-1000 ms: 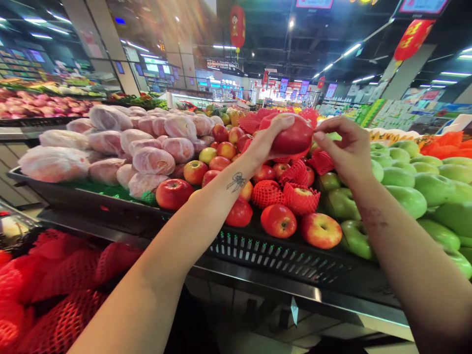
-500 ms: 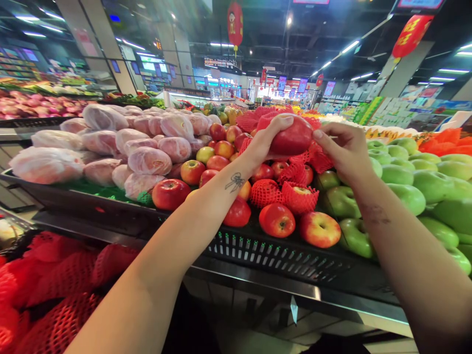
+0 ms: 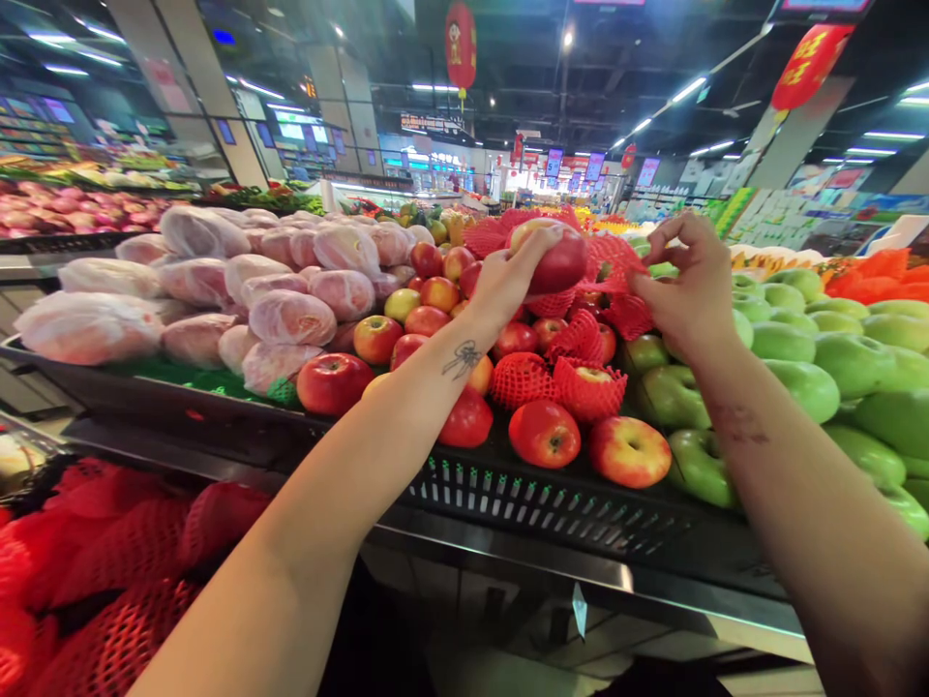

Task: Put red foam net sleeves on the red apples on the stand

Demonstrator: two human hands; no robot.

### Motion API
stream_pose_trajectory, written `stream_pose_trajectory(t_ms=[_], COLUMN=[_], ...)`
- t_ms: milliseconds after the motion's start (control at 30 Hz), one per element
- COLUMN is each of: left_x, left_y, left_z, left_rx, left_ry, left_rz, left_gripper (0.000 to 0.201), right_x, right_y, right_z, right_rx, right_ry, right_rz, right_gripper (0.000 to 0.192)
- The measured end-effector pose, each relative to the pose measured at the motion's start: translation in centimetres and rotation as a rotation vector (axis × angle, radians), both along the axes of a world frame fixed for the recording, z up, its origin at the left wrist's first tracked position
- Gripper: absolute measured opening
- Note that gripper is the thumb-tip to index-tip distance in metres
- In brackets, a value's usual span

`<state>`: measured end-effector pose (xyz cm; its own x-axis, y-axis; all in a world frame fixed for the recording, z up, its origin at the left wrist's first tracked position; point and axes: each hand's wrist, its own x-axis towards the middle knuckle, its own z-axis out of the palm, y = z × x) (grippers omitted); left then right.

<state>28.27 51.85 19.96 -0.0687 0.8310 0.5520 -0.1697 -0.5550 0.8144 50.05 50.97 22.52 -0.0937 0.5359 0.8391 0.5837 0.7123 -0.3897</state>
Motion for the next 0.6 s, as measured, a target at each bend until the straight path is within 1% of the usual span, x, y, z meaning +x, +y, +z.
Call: stream_pose_trajectory(t_ms=[67, 100, 167, 233, 333, 400, 433, 500, 600], left_x=[-0.3, -0.4, -0.4, -0.4, -0.4, -0.4, -0.3, -0.2, 0.3], left_y=[-0.2, -0.4, -0.7, -0.6, 0.1, 0.5, 0.6, 0.6, 0.1], left_z=[0.2, 0.2, 0.4, 0.3, 0.3, 0.4, 0.4, 0.7, 0.8], left_rx=[-0.085, -0.113, -0.131, -0.130, -0.100, -0.070, -0.050, 0.009, 0.091], left_ry=[-0.042, -0.057, -0.065, -0.055, -0.014, 0.001, -0.007, -0.036, -0.002], left_rz=[-0.010, -0.017, -0.019, 0.015, 0.097, 0.121, 0.114, 0.055, -0.046], left_gripper=[0.055, 0.056, 0.058, 0.058, 0.052, 0.047, 0.044, 0.042, 0.038], right_x=[-0.1, -0.1, 0.0, 0.1, 0.1, -0.1, -0.2, -0.6, -1.1], right_y=[-1.0, -1.2, -1.3, -0.9, -0.2, 0.0, 0.0, -0.2, -0.6], right_z=[0.3, 0.4, 0.4, 0.2, -0.1, -0.2, -0.2, -0.3, -0.5], right_rx=[0.057, 0.076, 0.083, 0.051, -0.016, -0.050, -0.066, -0.112, -0.189], right_ry=[-0.057, -0.109, -0.243, -0.362, -0.409, -0.413, -0.412, -0.395, -0.326], right_rz=[0.001, 0.022, 0.072, 0.088, 0.055, 0.046, 0.048, 0.062, 0.111], right_gripper=[0.010, 0.007, 0.016, 0.027, 0.047, 0.056, 0.059, 0.061, 0.059])
